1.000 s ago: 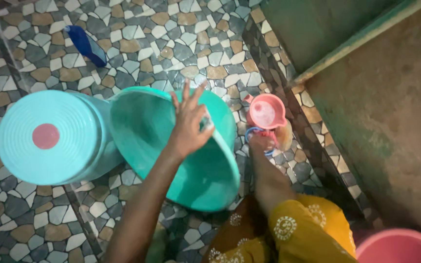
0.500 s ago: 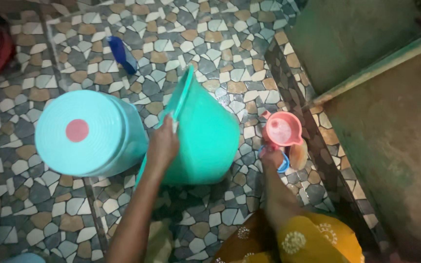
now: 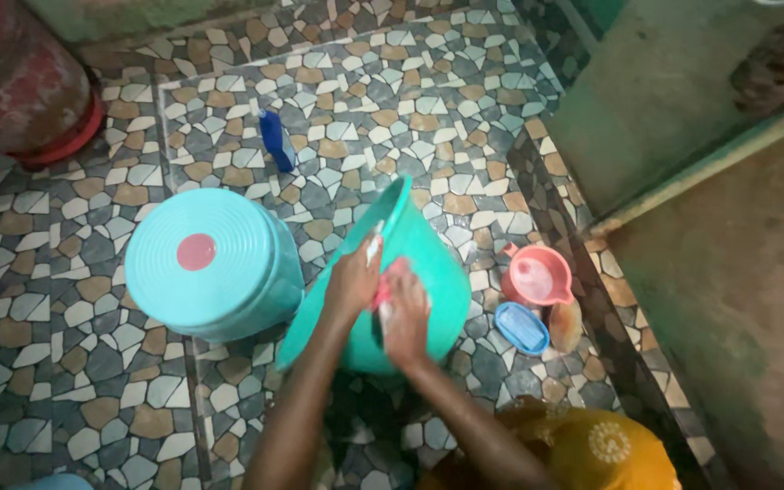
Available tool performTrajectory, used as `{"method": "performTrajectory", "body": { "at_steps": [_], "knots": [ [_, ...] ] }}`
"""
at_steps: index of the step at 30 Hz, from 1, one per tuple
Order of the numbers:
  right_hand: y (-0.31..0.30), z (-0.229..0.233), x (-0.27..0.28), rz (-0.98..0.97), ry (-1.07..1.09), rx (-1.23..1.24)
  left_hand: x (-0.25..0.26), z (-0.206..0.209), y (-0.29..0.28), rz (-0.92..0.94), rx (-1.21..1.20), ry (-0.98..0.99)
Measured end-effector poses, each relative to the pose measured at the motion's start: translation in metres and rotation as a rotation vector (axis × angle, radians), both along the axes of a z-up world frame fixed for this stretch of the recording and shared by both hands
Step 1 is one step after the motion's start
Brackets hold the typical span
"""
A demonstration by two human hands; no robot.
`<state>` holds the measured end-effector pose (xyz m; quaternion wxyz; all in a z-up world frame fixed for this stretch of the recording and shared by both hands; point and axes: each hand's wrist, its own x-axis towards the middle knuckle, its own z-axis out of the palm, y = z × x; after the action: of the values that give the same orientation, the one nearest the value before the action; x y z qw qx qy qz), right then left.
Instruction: The person washes a large green bucket and a pink mug by hand, applying soap and rinsing them with water from a tap.
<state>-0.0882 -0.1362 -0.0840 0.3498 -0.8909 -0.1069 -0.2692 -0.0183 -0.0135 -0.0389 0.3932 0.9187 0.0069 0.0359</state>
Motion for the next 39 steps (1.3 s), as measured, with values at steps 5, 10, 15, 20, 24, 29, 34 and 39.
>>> {"method": "performTrajectory", "body": {
  "at_steps": [5,10,15,20,24,29,34,39],
  "knots": [
    [-0.001,-0.029,0.132,-0.041,0.474,0.378,-0.002,-0.003,0.017,-0.120,0.003,-0.006],
    [-0.009,-0.050,0.208,-0.132,0.777,0.515,0.008,-0.001,0.012,-0.103,-0.010,0.006],
    [0.034,-0.033,0.069,-0.048,0.083,0.264,0.031,-0.010,0.008,-0.119,-0.283,-0.038],
    [-0.002,-0.057,0.168,-0.044,0.180,-0.039,0.009,0.000,0.019,-0.123,-0.159,0.156],
    [-0.014,-0.111,0.239,0.014,0.737,0.825,0.008,-0.002,0.011,-0.090,-0.001,0.091],
    [0.011,-0.111,0.183,-0.092,0.232,0.267,0.011,-0.012,0.010,-0.105,0.047,0.015],
    [0.017,-0.096,0.178,0.012,0.331,0.367,-0.022,-0.008,0.034,-0.173,0.107,0.019],
    [0.003,-0.096,0.294,0.185,0.845,0.800,-0.023,0.001,0.031,-0.119,0.162,-0.056]
  ]
}}
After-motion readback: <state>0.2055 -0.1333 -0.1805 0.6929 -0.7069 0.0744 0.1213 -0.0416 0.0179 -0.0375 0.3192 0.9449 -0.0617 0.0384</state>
